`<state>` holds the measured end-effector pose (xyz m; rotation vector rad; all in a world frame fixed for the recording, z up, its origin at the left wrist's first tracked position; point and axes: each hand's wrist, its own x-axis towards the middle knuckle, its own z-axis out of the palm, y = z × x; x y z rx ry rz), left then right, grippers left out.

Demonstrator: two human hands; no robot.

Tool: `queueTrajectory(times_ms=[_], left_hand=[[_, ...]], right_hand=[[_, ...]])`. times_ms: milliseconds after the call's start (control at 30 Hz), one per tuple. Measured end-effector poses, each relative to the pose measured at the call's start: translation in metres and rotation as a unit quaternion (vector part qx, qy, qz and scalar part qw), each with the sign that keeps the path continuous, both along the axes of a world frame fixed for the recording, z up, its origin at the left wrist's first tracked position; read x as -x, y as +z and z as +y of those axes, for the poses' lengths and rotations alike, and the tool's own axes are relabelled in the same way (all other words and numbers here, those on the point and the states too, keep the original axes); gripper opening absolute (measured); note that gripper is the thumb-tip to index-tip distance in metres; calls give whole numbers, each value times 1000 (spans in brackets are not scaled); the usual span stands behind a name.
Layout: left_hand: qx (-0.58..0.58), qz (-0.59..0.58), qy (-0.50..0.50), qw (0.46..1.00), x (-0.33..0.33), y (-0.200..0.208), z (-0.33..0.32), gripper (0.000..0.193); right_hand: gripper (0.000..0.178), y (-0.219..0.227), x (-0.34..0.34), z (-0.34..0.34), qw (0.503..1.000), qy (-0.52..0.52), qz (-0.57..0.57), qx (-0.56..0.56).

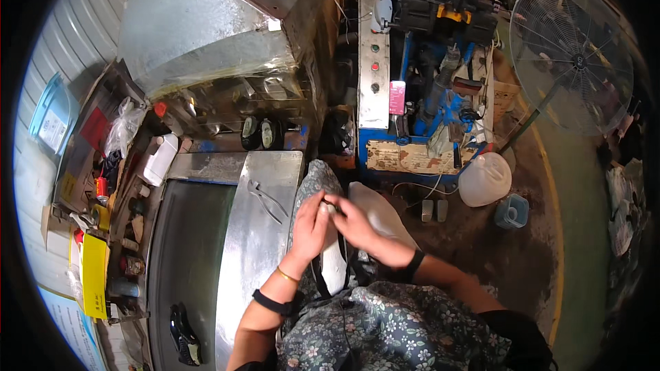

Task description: Operating a lasting machine and manual tools to manufacture shoes in a factory setting.

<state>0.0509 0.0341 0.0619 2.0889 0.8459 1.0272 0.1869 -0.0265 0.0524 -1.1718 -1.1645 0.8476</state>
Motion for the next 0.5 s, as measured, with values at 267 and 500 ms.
queueTrajectory(times_ms=[267,500], left_hand=[[344,-122,-36,930,25,-29,49,40],[416,-200,4,887,44,-49,12,44]], right_hand=[[18,-76,-11,6,996,58,-33,61],[71,-78,9,10,819,180,351,416]])
